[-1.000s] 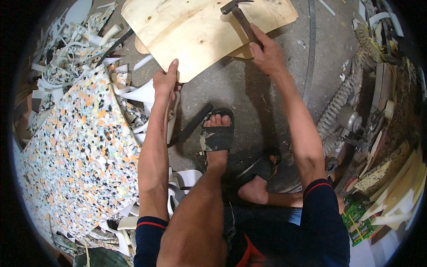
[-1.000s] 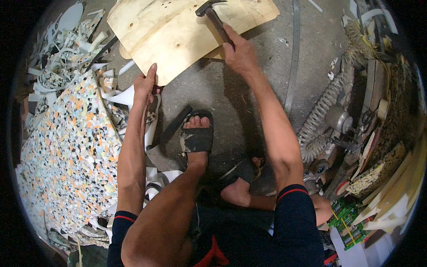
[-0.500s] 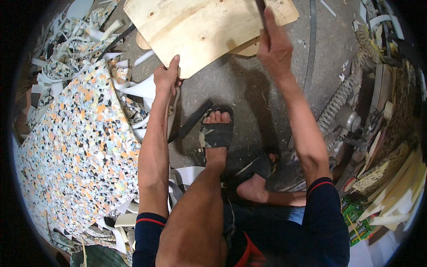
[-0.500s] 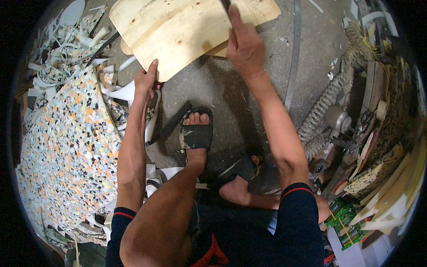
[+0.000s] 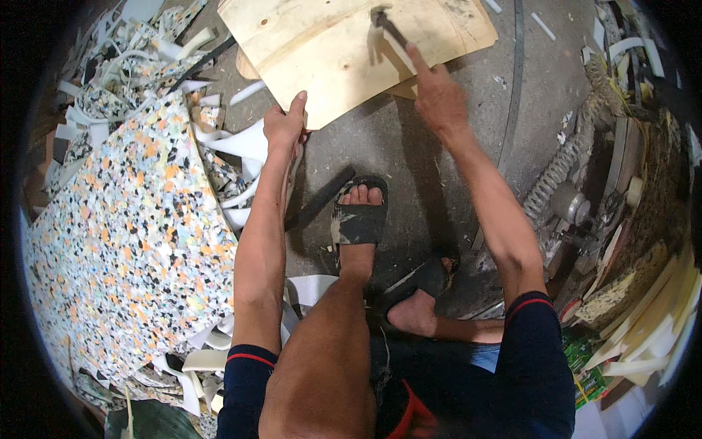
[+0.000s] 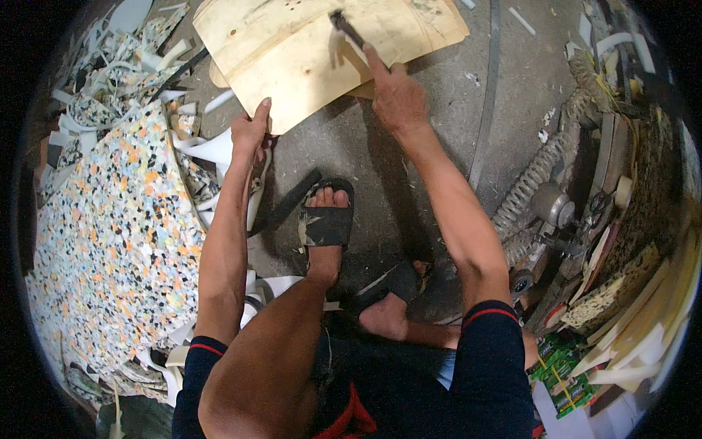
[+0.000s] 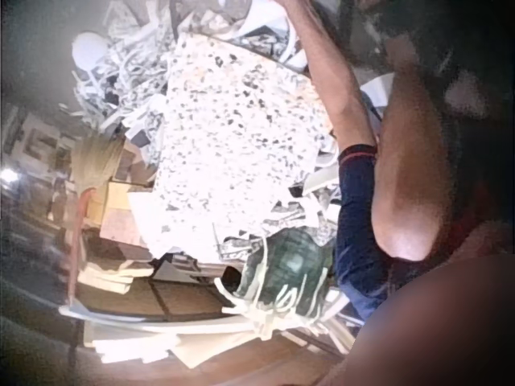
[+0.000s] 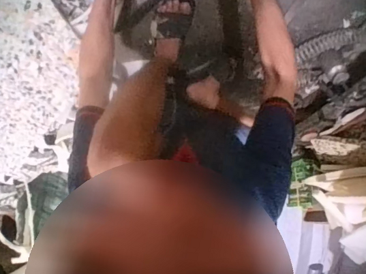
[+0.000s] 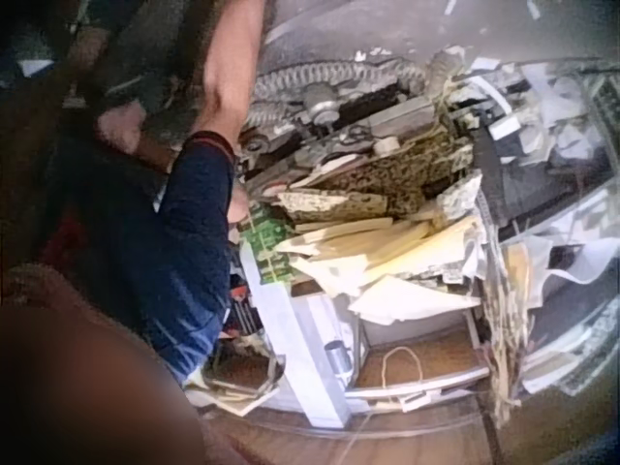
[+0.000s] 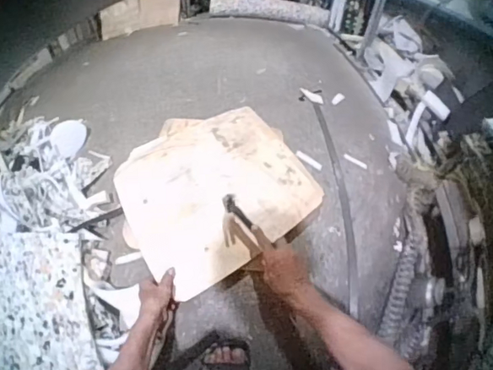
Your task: The person uses a hammer and chisel to cut a speckled composite sheet placed on a wooden board. They trace a curved outline with a pen, then repeatedly strike the chisel along the marked line to separate the material.
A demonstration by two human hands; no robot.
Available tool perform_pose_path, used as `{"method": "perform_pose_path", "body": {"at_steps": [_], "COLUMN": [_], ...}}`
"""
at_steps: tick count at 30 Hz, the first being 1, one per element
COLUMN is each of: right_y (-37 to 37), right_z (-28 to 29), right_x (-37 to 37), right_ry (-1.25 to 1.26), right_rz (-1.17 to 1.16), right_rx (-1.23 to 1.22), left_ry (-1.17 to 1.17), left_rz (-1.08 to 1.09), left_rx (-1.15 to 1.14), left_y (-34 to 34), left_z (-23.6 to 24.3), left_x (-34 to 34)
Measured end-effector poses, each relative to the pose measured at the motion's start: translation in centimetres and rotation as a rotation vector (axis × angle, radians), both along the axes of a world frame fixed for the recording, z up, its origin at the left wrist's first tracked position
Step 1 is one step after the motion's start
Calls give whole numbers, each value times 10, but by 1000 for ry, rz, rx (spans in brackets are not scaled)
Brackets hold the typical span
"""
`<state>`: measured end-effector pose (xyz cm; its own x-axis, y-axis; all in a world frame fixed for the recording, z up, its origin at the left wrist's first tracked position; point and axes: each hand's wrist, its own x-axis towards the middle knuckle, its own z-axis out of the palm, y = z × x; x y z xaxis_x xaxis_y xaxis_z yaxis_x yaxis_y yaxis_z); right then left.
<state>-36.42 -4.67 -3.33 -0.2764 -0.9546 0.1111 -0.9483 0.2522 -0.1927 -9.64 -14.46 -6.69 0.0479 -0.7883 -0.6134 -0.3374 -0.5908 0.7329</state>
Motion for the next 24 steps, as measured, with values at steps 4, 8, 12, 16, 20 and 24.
{"method": "perform_pose_path", "body": {"at_steps": [4,8,12,16,20,24], "right_y": [2,-1,-2,1,6,4], "right_z": [2,-3,-10,-9,-1,3], "right_x": [1,6,11,12,15,20], "right_ry": [-145,-40,-54,-42,-36,18], "right_rz": [-11,-24,-28,-27,-66,-25], "right_rx": [-365,85,-236,-298,-121,-97], "left_ry": [-3,0,-12,40,21,-17], "left_rz": [70,50,74,72,76,73], "left_rx": [-28,-14,-21,-63,-84,-58], "left_y": [2,0,1,4,6,7], "left_z": [-1,0,0,-1,0,1], "left_x": [-1,-4,-3,-3,-4,-3]}}
